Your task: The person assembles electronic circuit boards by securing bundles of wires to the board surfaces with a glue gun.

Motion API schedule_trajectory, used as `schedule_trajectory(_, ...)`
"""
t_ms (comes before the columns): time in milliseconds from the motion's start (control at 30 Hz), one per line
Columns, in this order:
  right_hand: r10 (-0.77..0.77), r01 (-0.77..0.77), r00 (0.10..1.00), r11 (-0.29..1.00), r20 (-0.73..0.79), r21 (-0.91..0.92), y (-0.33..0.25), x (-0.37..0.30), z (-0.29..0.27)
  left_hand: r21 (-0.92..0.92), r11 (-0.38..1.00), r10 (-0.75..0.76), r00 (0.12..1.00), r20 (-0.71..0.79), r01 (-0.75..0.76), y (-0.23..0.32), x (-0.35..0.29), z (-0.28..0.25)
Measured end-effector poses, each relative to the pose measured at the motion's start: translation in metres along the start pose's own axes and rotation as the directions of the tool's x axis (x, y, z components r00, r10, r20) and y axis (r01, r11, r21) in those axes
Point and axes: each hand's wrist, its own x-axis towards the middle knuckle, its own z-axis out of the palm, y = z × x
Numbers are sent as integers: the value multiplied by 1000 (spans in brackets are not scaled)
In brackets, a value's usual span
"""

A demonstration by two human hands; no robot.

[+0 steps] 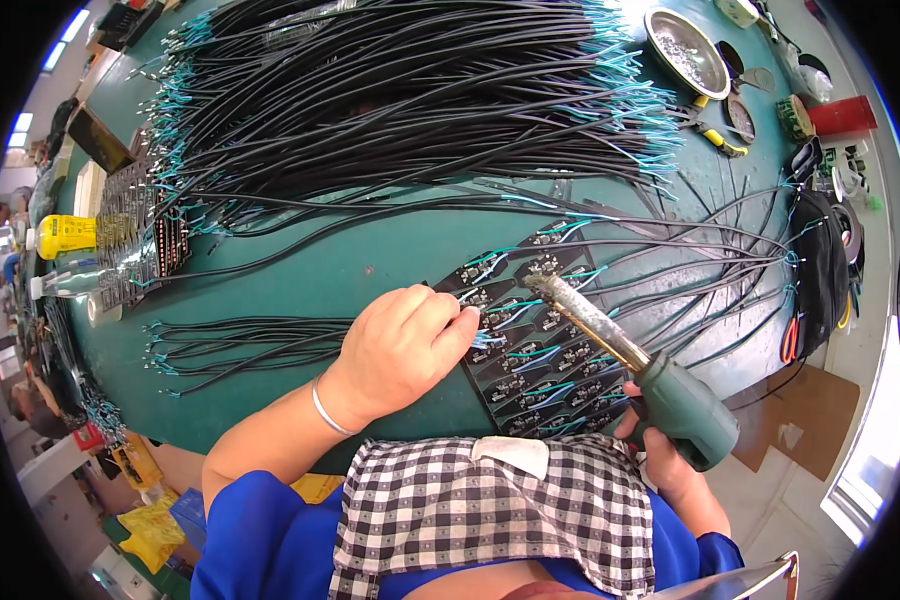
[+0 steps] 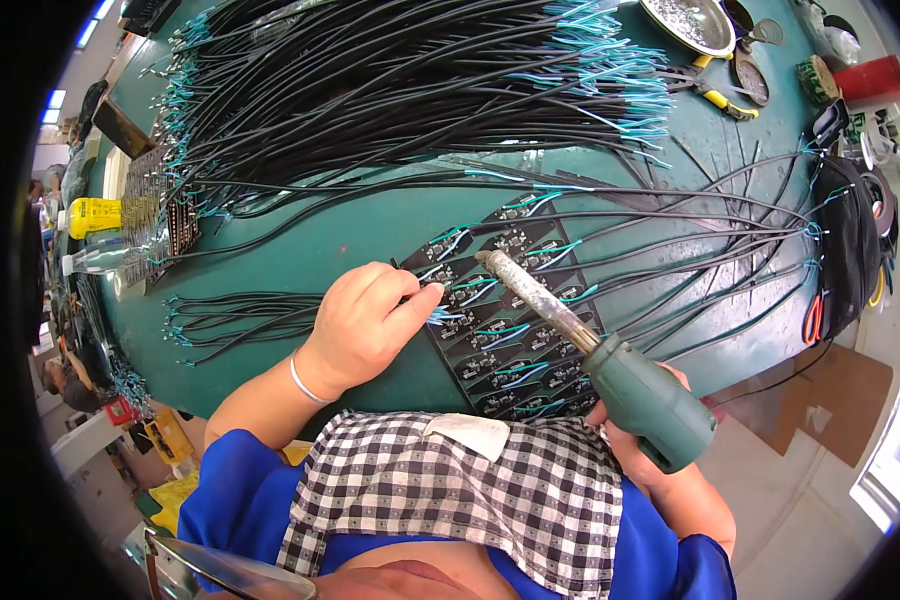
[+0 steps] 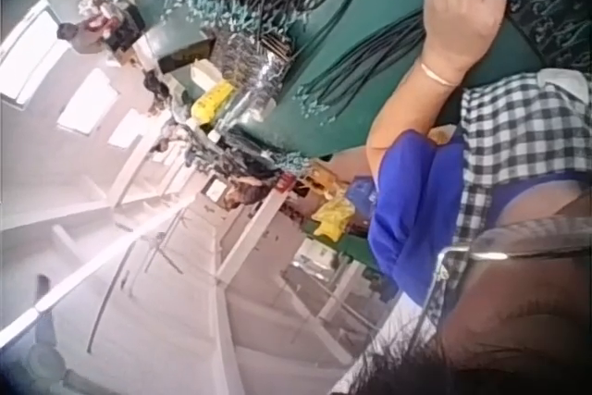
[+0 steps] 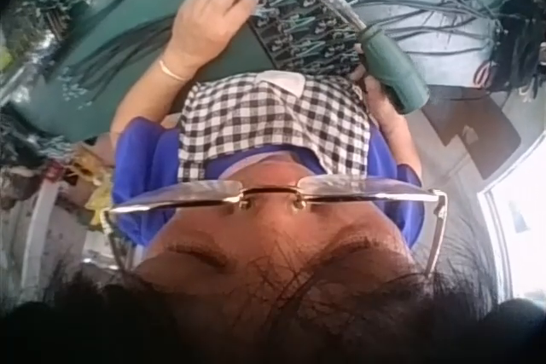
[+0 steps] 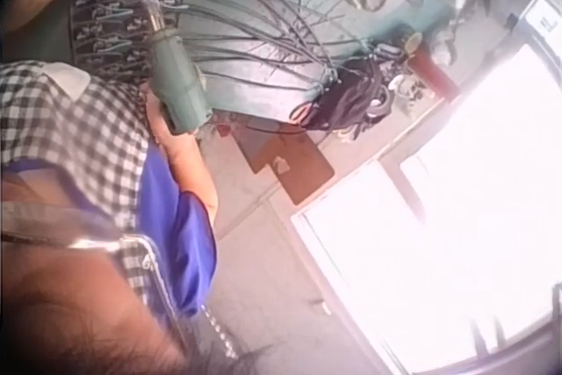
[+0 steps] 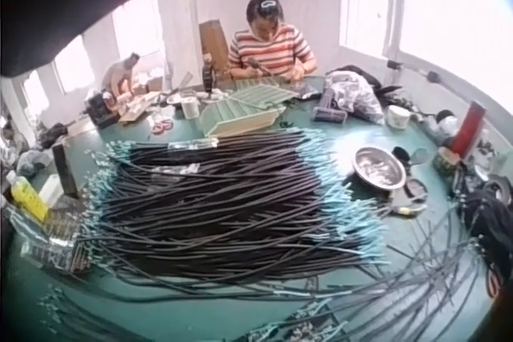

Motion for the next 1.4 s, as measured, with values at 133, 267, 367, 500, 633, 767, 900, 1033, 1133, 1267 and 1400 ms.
schedule_trajectory(133,-115,122,991,985,68,-122,9,-2,-1,-23,1000,-20,999,35,21,4,1,-4)
schedule_trajectory(267,-17,20,999,995,29,-98,8,-6,5,-27,998,-61,996,65,63,6,1,-1)
schedule_trajectory(367,75,-73,997,984,-6,160,2,-5,13,-10,999,-44,997,63,45,6,-1,-2)
schedule_trajectory(500,-50,50,999,985,9,-167,8,-1,17,17,998,-55,992,115,54,8,0,-6)
schedule_trajectory(633,-58,57,998,976,2,-212,7,2,22,17,998,-67,989,132,66,8,1,-6)
schedule_trajectory(767,-20,17,1000,989,-17,-144,2,5,25,3,997,-74,987,142,75,6,0,-5)
schedule_trajectory(900,-53,58,998,982,32,-182,9,-1,19,-9,997,-78,989,129,80,6,0,-5)
schedule_trajectory(1033,31,-4,997,938,-70,345,-1,0,21,-8,997,-77,988,131,79,8,1,-3)
schedule_trajectory(1133,5,1,1000,958,-21,286,13,-5,17,-14,998,-61,992,107,63,8,-2,-4)
schedule_trajectory(1267,-33,38,999,956,-21,291,14,-6,16,-3,999,-49,996,73,49,10,0,-4)
schedule_trajectory(1400,46,-25,997,941,-54,337,18,-12,13,-72,989,-128,992,-7,127,21,-3,-8)
